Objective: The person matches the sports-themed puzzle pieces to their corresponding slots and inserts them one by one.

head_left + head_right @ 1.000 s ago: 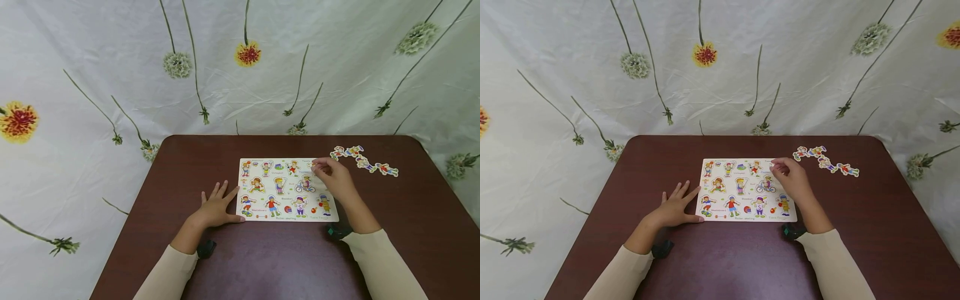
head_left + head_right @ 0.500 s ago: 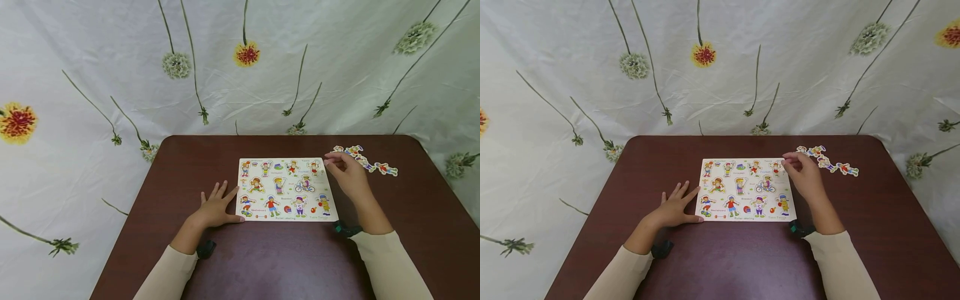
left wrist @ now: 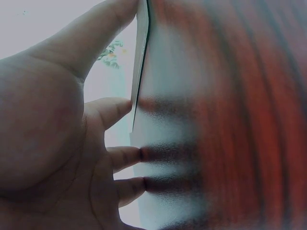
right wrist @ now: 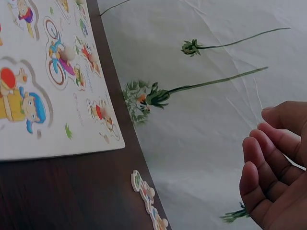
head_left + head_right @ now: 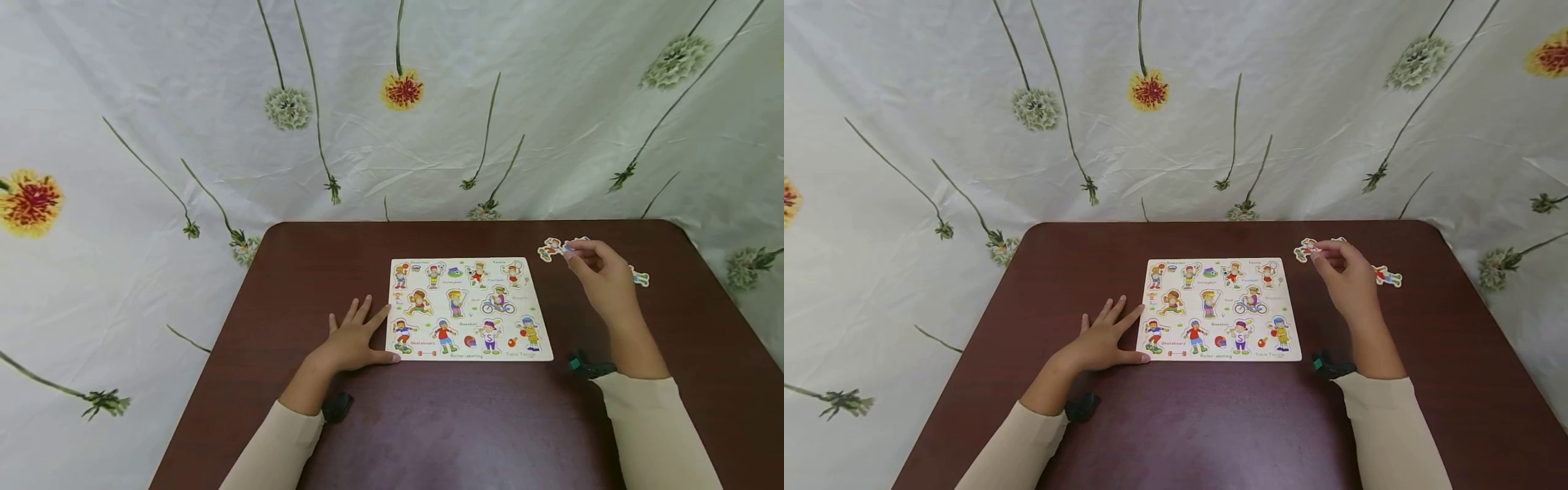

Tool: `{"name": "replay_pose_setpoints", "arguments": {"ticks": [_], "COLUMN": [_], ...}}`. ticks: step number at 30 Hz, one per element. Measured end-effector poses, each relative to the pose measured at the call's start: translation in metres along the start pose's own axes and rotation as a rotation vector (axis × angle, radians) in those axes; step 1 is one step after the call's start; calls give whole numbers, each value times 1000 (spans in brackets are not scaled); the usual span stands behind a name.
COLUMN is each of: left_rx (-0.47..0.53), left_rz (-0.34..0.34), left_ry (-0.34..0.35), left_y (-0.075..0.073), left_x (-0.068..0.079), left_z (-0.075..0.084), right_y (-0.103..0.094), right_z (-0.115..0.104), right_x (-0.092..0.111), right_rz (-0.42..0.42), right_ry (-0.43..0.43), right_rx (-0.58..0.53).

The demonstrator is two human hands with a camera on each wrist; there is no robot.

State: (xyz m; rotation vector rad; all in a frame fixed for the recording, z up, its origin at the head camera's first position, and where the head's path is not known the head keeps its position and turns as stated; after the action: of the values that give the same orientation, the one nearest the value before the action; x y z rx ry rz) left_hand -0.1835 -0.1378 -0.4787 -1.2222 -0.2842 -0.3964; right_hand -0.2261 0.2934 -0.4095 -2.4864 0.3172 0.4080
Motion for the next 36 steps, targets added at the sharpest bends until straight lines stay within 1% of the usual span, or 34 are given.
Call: {"name": "replay_pose_setpoints", "arguments": {"ticks": [3, 7, 11, 16, 18, 23, 29, 36], "left_rx": [0, 3, 4, 1, 3, 4, 9, 17], "left_rz": [2, 9, 14, 11, 10, 10, 7, 7], "left_ry": [-1, 3, 4, 4, 4, 3, 1, 6], "left_y": [0, 0, 0, 0, 0, 0, 0, -1], "left_x": [0, -1, -1, -1, -1, 1, 1, 1], "left_z": [0, 0, 0, 0, 0, 0, -1, -1], "right_y": [-11, -26, -41, -53, -58, -65, -67, -66], "right_z": [10, 27, 44, 67, 75, 89, 100, 108], "right_x": [1, 3, 5, 4, 2, -5, -11, -19], "right_rz": [14, 14, -2, -46, -64, -124, -226, -311], "right_ry": [57, 126, 152, 183, 173, 112, 60, -22], "right_rx": [28, 103, 154, 227, 263, 337, 412, 482]}}
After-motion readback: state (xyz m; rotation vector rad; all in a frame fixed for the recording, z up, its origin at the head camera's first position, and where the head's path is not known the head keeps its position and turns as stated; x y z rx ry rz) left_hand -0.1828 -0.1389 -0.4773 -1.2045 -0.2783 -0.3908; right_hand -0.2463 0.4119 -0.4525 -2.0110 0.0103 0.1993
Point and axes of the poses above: each hand's wrist, its own x-axis away from the middle knuckle, its own y-axis out of the palm, z = x × y, the point moved 5 cm from there along -x, towards the middle knuckle, and after that the axes turned 10 degrees about -y, right-handed, at the moved point
